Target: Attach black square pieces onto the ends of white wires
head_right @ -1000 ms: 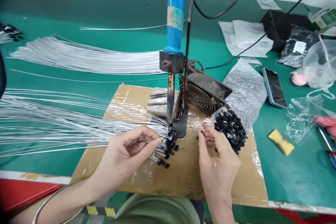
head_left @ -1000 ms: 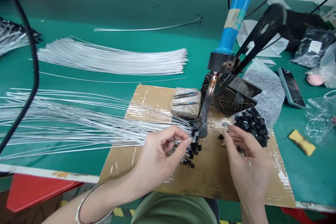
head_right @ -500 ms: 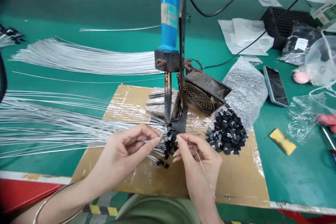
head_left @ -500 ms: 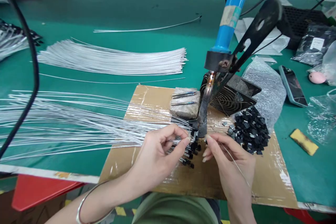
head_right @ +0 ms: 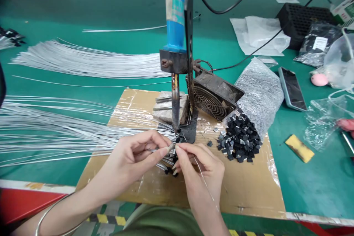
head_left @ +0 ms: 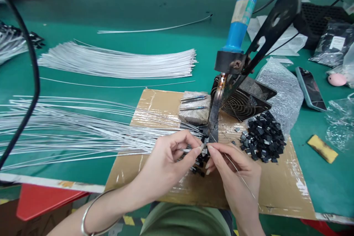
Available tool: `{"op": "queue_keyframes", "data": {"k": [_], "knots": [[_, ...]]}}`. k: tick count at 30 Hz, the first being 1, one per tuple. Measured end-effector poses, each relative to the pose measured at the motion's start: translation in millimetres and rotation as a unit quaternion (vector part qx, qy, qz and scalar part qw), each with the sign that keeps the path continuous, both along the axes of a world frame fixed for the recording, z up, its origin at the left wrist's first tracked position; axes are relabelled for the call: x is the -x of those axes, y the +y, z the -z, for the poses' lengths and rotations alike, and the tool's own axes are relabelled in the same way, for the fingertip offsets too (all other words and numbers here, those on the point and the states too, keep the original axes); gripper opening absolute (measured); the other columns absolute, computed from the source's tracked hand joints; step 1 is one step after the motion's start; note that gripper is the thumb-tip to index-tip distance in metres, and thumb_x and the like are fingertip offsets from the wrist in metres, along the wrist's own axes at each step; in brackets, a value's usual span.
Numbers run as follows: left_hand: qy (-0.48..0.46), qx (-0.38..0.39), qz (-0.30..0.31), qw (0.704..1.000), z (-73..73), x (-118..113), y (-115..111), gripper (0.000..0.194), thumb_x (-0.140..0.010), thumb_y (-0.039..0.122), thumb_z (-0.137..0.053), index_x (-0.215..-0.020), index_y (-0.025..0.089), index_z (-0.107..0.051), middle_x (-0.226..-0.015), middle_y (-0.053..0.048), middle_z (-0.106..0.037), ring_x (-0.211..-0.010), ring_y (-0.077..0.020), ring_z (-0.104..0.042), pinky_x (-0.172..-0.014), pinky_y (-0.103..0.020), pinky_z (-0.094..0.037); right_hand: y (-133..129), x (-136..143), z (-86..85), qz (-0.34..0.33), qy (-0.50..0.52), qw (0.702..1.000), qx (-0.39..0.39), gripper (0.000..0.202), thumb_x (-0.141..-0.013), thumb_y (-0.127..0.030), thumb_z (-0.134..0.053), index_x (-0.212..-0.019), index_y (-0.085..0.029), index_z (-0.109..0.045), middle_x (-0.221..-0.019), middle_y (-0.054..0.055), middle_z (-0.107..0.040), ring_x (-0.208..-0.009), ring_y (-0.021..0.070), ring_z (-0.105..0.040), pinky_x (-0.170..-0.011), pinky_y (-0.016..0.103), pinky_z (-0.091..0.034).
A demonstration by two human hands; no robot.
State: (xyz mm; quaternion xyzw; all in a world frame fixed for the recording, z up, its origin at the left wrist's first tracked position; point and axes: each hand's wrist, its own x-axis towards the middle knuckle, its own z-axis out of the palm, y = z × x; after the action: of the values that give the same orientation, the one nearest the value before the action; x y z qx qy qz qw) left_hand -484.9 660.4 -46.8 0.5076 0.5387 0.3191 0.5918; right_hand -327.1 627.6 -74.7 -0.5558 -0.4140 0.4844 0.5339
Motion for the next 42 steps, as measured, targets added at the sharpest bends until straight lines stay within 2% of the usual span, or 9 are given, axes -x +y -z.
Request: {"op": "queue_keyframes", "data": {"k": [6,14,20,23,27,32,36,39,42], "knots": [[-0.001,0.004,0.004,1.000,-1.2,0.0,-0.2,0.015,-0.087,0.027,-0.066,-0.076,0.016,-0.066,-0.079,-0.005,-0.071,-0.071,-0.0145,-0.062,-0.063,-0.023,-0.048,-0.8,-0.5,0.9,-0.005,-0.004,1.000,-0.006,0.014,-0.089,-0.018,-0.076,-0.089,-0.029,-0.085,-0.070,-0.003,-0.071,-0.054,0.0071,-0.066,-0.052,0.013,-0.057],[0.010,0.008,0.005,1.000,0.6,-0.5,1.1,0.016,-0.086,0.029,-0.065,-0.077,0.016,-0.066,-0.081,-0.006,-0.071,-0.073,-0.0166,-0.063,-0.062,-0.025,-0.048,0.8,0.3,-0.6,-0.008,-0.031,0.999,-0.009,0.012,-0.090,-0.020,-0.075,-0.088,-0.027,-0.084,-0.070,-0.002,-0.071,-0.054,0.0075,-0.066,-0.052,0.014,-0.056],[0.036,-0.010,-0.003,0.999,1.4,-1.3,1.7,0.014,-0.086,0.027,-0.064,-0.076,0.017,-0.065,-0.082,-0.006,-0.071,-0.075,-0.0167,-0.063,-0.065,-0.026,-0.049,-8.0,4.9,-3.2,0.042,-0.078,0.996,0.007,0.027,-0.106,-0.032,-0.053,-0.107,-0.027,-0.079,-0.076,-0.002,-0.066,-0.056,0.0064,-0.061,-0.051,0.013,-0.054],[0.053,-0.014,-0.002,0.999,-1.3,-2.2,2.7,0.016,-0.085,0.028,-0.062,-0.075,0.017,-0.064,-0.080,-0.006,-0.070,-0.072,-0.0168,-0.062,-0.063,-0.027,-0.047,-15.3,7.7,-8.7,0.065,-0.053,0.996,0.037,0.023,-0.106,-0.034,-0.053,-0.118,-0.027,-0.072,-0.080,-0.002,-0.068,-0.058,0.0069,-0.061,-0.054,0.015,-0.055],[0.078,-0.008,0.001,0.997,-6.3,-4.1,6.0,0.017,-0.085,0.031,-0.060,-0.075,0.017,-0.063,-0.079,-0.007,-0.069,-0.073,-0.0193,-0.063,-0.060,-0.028,-0.044,-21.9,9.9,-14.1,0.060,-0.052,0.996,0.047,0.026,-0.105,-0.034,-0.055,-0.129,-0.026,-0.061,-0.079,-0.002,-0.074,-0.057,0.0090,-0.064,-0.057,0.018,-0.056],[0.101,-0.012,-0.002,0.995,-7.0,-6.4,10.8,0.016,-0.084,0.031,-0.060,-0.076,0.018,-0.063,-0.084,-0.009,-0.072,-0.080,-0.0225,-0.066,-0.062,-0.030,-0.045,-21.1,7.3,-9.9,0.049,-0.110,0.992,0.026,0.014,-0.102,-0.036,-0.058,-0.105,-0.024,-0.065,-0.075,-0.001,-0.070,-0.056,0.0104,-0.063,-0.056,0.022,-0.052],[0.101,-0.017,-0.002,0.995,-5.9,-7.1,12.9,0.015,-0.084,0.030,-0.060,-0.076,0.018,-0.063,-0.082,-0.008,-0.072,-0.079,-0.0223,-0.066,-0.065,-0.031,-0.046,-16.3,3.4,-5.2,0.047,-0.167,0.985,-0.007,0.015,-0.097,-0.030,-0.065,-0.084,-0.023,-0.065,-0.071,-0.002,-0.064,-0.059,0.0112,-0.061,-0.060,0.023,-0.051],[0.098,-0.018,-0.004,0.995,-6.4,-7.2,13.9,0.014,-0.084,0.029,-0.060,-0.075,0.018,-0.062,-0.081,-0.007,-0.072,-0.079,-0.0229,-0.066,-0.067,-0.032,-0.047,-13.0,1.8,-4.4,0.046,-0.166,0.984,-0.037,0.016,-0.095,-0.027,-0.068,-0.081,-0.022,-0.065,-0.083,0.002,-0.067,-0.074,0.0142,-0.066,-0.070,0.025,-0.054],[0.096,-0.013,-0.006,0.995,-7.2,-7.6,15.0,0.014,-0.083,0.029,-0.060,-0.075,0.018,-0.062,-0.081,-0.008,-0.072,-0.080,-0.0234,-0.066,-0.066,-0.032,-0.047,-11.8,2.2,-5.4,0.044,-0.138,0.989,-0.042,0.017,-0.097,-0.026,-0.066,-0.080,-0.022,-0.063,-0.105,0.008,-0.073,-0.098,0.0183,-0.072,-0.088,0.029,-0.058]]}}
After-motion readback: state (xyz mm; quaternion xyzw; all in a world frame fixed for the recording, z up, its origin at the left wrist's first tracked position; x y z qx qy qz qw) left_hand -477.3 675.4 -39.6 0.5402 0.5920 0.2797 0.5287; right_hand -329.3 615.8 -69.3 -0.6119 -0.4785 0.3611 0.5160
